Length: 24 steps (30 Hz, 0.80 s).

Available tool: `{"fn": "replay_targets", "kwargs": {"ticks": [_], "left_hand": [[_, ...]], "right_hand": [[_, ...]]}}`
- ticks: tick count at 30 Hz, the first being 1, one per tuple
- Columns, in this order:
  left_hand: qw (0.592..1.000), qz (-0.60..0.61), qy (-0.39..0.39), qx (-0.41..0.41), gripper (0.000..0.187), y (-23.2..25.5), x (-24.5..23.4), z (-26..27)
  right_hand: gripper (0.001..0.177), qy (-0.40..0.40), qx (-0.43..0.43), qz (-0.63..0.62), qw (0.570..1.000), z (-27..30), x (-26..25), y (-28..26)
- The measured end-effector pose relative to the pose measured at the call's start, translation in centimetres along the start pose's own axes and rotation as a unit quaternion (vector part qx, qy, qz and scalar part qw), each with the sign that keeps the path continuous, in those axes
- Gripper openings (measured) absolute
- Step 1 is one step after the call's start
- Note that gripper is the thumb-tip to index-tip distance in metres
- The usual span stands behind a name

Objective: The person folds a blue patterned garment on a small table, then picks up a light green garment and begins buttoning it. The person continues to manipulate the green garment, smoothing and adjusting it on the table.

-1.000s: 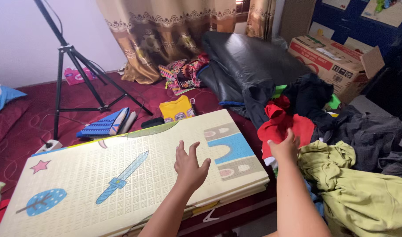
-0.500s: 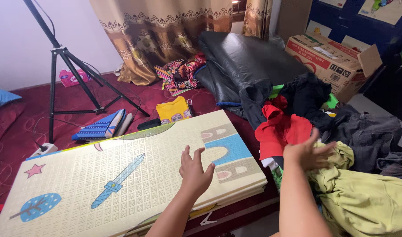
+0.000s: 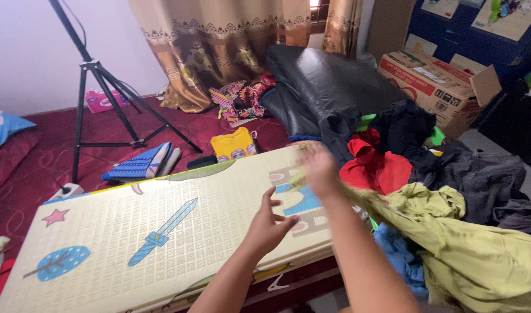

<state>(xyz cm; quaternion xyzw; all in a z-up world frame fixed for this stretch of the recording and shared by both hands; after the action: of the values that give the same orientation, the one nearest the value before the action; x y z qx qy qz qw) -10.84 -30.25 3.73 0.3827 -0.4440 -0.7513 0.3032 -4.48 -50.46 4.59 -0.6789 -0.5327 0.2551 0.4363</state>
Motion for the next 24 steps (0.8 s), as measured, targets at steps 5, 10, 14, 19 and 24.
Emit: {"fn": "replay_targets", "kwargs": {"ticks": [5, 10, 14, 19, 24], "left_hand": [[0.927, 0.338, -0.030, 0.162, 0.056, -2.0, -1.9, -3.2], [0.796, 0.492, 0.101, 0.337, 0.042, -4.9, -11.0, -5.8], [0.694, 0.549, 0.324, 0.336, 0.042, -5.4, -21.5, -5.3], [0.615, 0.621, 0.401, 0.274, 0.040, -9.3, -28.3, -2.9], [0.872, 0.385, 0.295, 0.060, 0.069, -13.8, -26.8, -2.6]], "right_hand": [[0.033, -0.259, 0.116, -0.017, 0.959, 5.6, 12.9, -10.5], [0.089, -0.251, -0.081, 0.376, 0.888, 4.1, 11.4, -14.1], [0.094, -0.250, 0.215, 0.628, 0.705, 3.0, 6.6, -7.0], [0.051, -0.236, 0.315, 0.637, 0.663, 2.4, -0.2, 2.3], [0.038, -0.213, 0.192, 0.465, 0.837, 0.6, 4.5, 2.7]]}}
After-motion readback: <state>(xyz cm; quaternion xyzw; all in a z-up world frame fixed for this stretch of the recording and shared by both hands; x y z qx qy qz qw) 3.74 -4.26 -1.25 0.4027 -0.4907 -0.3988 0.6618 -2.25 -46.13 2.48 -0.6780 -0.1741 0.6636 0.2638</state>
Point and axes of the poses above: each hand's wrist, its own z-axis away from the middle knuckle, its own x-axis out of the palm, y = z × x, the point moved 2 cm from there along -z, towards the middle knuckle, and after that the axes turned 1 degree about y, right-handed, at the moved point
